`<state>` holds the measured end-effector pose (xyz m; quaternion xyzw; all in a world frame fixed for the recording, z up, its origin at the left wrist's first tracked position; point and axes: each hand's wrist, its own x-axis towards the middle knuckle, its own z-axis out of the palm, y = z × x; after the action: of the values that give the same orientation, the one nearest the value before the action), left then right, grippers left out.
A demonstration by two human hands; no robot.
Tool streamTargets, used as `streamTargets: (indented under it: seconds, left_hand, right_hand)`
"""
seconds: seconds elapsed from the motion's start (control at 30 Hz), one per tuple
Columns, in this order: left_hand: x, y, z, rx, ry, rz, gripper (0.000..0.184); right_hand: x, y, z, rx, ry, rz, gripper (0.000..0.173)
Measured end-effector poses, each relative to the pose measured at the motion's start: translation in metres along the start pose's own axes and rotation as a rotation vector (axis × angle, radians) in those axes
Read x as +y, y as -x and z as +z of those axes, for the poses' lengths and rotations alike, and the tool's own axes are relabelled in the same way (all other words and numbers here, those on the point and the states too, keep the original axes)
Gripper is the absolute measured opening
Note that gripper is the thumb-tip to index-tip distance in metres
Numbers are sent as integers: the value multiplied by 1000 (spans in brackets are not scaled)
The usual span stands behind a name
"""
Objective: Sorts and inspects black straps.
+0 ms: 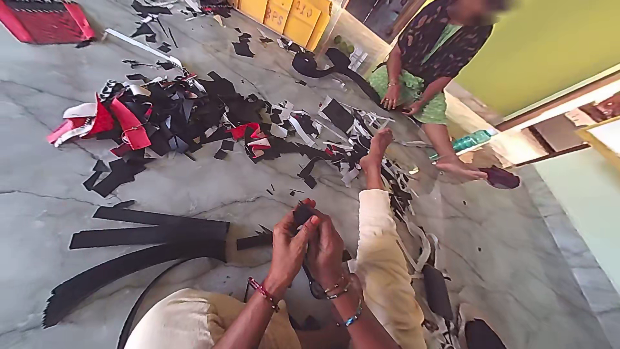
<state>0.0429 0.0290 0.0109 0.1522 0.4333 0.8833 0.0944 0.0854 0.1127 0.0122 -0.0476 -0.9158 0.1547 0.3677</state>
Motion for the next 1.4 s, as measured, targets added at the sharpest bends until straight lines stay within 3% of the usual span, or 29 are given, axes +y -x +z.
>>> streamTargets:
  seconds: [0.1,0.17,0.23,0.33,0.63,1.4]
  left_hand:
    - [1,-1,-2,-29,-13,-47,50]
    - [-2,-2,-6,-17,-117,10,64]
    - [-4,-4,-9,26,-311,162,57]
    - [-3,-6,-11,97,-561,387,30]
    - [-4,-8,-15,153,-837,605,16]
    - [-5,-15,-25,131,-897,753,15]
  right_hand:
    - [1,0,-3,-40,-73,79,31]
    - [3,-1,-6,-59,-91,113,32]
    - [4,-4,-9,-59,-84,135,31]
    - [5,-7,-10,-50,-69,131,30]
    - [6,-8,-12,-57,-27,119,31]
    - [1,-15,-20,-96,71,72,30]
